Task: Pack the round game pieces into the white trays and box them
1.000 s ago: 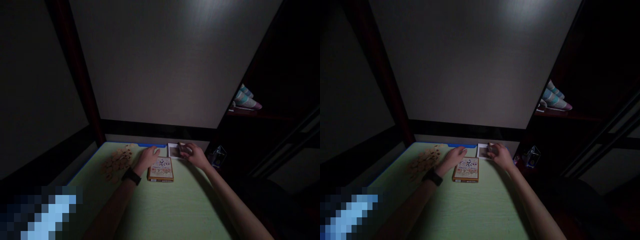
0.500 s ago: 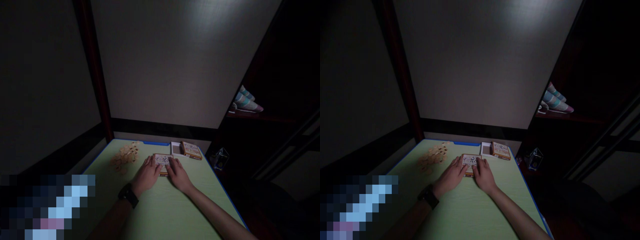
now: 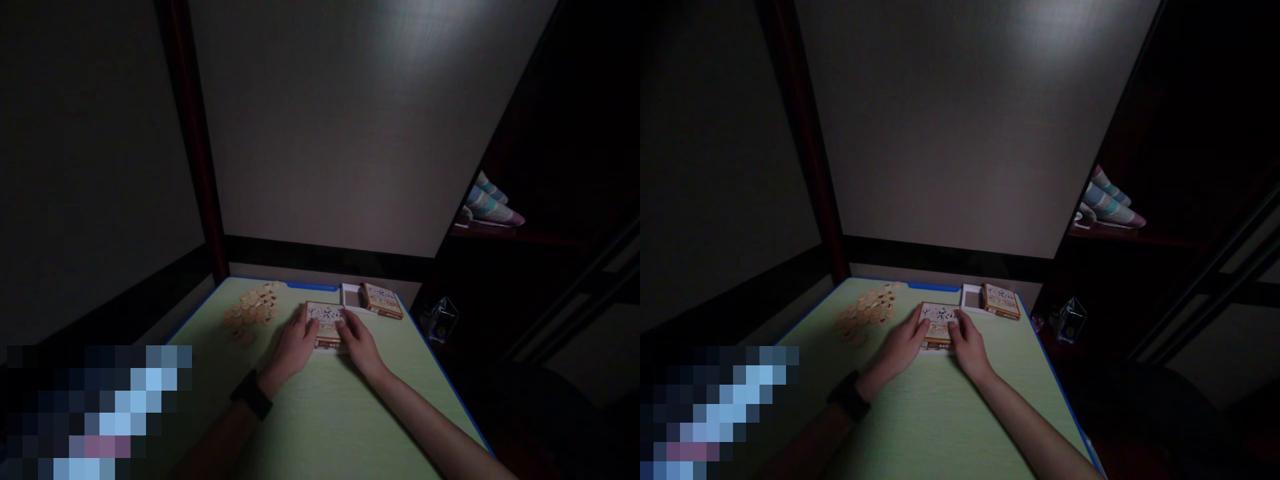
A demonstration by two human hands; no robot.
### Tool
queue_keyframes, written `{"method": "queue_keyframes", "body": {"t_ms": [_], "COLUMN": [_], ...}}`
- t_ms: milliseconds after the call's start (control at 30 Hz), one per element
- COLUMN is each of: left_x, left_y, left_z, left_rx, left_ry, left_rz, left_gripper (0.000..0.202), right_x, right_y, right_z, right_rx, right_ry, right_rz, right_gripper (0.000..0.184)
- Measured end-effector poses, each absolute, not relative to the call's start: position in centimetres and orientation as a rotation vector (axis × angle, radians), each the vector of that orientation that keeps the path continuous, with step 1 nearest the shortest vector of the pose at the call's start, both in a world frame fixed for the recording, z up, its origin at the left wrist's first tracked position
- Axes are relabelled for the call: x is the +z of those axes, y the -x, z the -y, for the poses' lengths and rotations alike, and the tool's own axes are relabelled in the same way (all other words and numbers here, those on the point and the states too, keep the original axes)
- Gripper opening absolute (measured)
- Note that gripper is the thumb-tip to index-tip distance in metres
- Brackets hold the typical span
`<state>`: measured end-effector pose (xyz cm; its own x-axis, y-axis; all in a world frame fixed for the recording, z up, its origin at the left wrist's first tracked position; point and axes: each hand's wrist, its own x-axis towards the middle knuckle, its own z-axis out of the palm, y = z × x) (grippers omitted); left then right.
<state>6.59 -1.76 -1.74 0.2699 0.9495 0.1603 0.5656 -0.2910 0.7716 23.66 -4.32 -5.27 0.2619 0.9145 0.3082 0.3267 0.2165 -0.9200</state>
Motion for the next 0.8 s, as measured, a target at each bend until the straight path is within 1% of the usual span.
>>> {"method": "queue_keyframes", "body": {"t_ms": [233,333,467,533,633,700,800], "left_x": [-1.7,-1.6,-1.9,-2.6,-4.1,-5.1,-6.1], "left_y": [-6.2,-6.2,-6.2,-6.2,-6.2,-6.2,-6.1], "left_z": [1.6,1.7,1.5,1.1,0.5,0.3,0.3], "left_rx": [1.031,1.039,0.98,0.901,0.816,0.773,0.742], "left_ry": [-1.796,-1.775,-1.774,-1.873,-2.163,-2.321,-2.453], "left_rz": [-1.173,-1.13,-1.183,-1.256,-1.256,-1.23,-1.233], "left_gripper": [0.051,0.052,0.059,0.062,0.061,0.061,0.063], "right_x": [-4.1,-3.9,-3.5,-3.3,-3.4,-3.9,-5.2], "right_y": [-24.5,-25.1,-27.1,-29.2,-33.2,-35.6,-37.8], "right_z": [4.1,4.0,3.5,3.0,2.2,1.9,1.9], "right_rx": [0.607,0.625,0.676,0.63,0.461,0.414,0.338], "right_ry": [1.22,1.178,1.125,1.148,1.23,1.274,1.352], "right_rz": [1.115,1.052,0.975,0.939,0.909,0.88,0.869], "right_gripper": [0.051,0.049,0.047,0.048,0.05,0.052,0.049]}}
